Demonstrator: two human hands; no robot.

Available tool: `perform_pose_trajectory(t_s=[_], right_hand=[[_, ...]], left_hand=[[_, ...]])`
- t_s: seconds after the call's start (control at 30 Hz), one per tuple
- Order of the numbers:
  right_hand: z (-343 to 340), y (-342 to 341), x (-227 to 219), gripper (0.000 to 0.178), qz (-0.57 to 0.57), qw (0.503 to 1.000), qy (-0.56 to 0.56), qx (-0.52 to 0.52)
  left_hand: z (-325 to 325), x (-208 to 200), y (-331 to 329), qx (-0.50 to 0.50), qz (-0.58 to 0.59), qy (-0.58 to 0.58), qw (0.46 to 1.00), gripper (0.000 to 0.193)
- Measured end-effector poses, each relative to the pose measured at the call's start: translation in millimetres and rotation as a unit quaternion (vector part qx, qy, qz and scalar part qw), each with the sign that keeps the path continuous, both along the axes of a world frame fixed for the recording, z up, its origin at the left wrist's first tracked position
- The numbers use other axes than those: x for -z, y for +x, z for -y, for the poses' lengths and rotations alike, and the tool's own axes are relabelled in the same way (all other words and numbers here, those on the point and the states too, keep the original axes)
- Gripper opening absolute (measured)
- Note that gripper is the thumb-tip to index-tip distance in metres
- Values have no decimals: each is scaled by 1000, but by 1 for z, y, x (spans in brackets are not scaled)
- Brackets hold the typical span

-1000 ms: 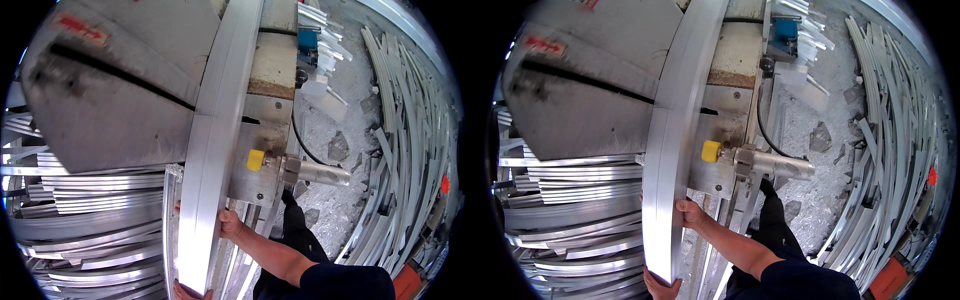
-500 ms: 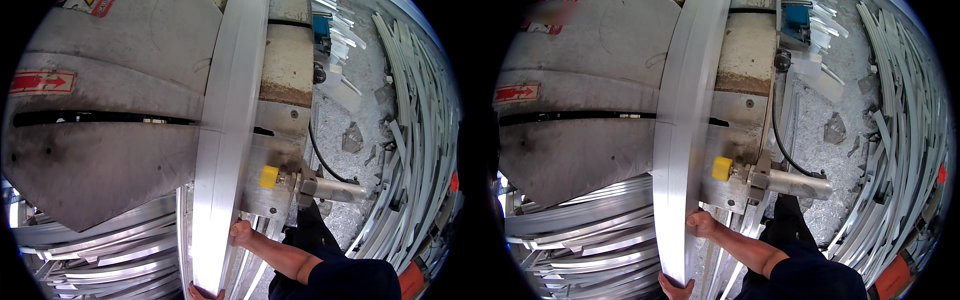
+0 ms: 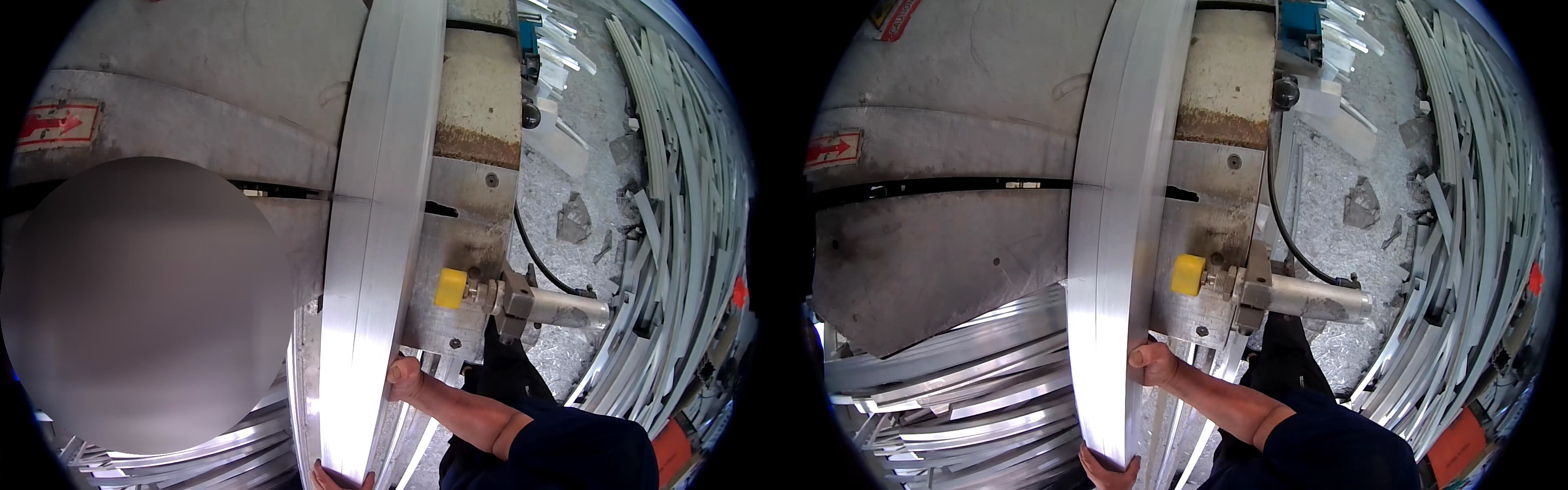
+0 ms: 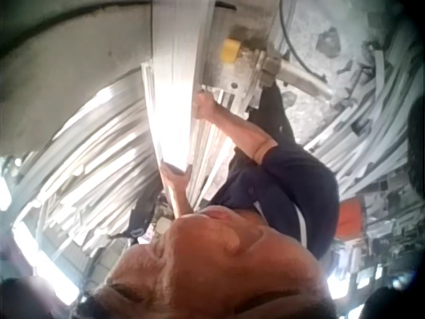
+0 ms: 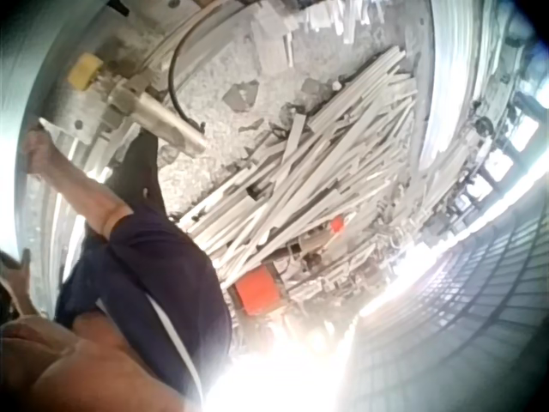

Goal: The person selects long metal profiles from a pile, carries them to a cutting machine, positions each profile, and operates the machine to cut them. The person repeats this process for several profiles, handling them one at a time.

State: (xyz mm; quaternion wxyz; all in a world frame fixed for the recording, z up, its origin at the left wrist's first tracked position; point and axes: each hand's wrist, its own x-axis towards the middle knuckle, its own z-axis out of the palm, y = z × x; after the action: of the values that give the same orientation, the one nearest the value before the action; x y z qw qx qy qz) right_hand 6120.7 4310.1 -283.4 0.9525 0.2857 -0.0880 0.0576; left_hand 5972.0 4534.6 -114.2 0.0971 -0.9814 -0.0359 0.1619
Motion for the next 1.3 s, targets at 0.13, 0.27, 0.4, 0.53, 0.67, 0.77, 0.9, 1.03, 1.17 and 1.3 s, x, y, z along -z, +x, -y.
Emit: perform_pose_trajectory(t_s=[0.13,0.27,0.4,0.53,0.67,0.77,0.9,1.03,1.17,1.3], right_hand=[[3,3,-1,51,-3,1000,-4,-3],[-1,2,-3,50,-21,999,-26,10],[0,0,-3,55,-31,998,-51,-17],[-5,-2,2,58,-29,998,-62,-18],[0,3,-9,50,-27,998,-61,16],[2,5,-12,46,-21,997,-63,31],[1,4,-12,44,-16,998,-50,42],[-5,1,-2,45,3,1000,-11,20],[-12,-3,6,51,1,1000,14,-5],[-13,0,4,48,22,999,28,26]], left_hand=[[5,0,4,-5,6,-10,1000,116],[10,-6,8,-36,-16,-16,999,114],[8,-4,10,-29,-12,-50,998,114],[13,-9,15,-45,-29,-60,997,114],[2,-4,8,-47,-39,-14,998,115],[-3,-3,4,-47,-47,-13,998,116],[0,-4,6,-50,-52,-1,997,116],[0,-3,5,-34,-27,-13,999,115],[-10,1,-5,-2,-1,-1,1000,115],[-4,-2,-1,-2,-10,2,1000,116]])
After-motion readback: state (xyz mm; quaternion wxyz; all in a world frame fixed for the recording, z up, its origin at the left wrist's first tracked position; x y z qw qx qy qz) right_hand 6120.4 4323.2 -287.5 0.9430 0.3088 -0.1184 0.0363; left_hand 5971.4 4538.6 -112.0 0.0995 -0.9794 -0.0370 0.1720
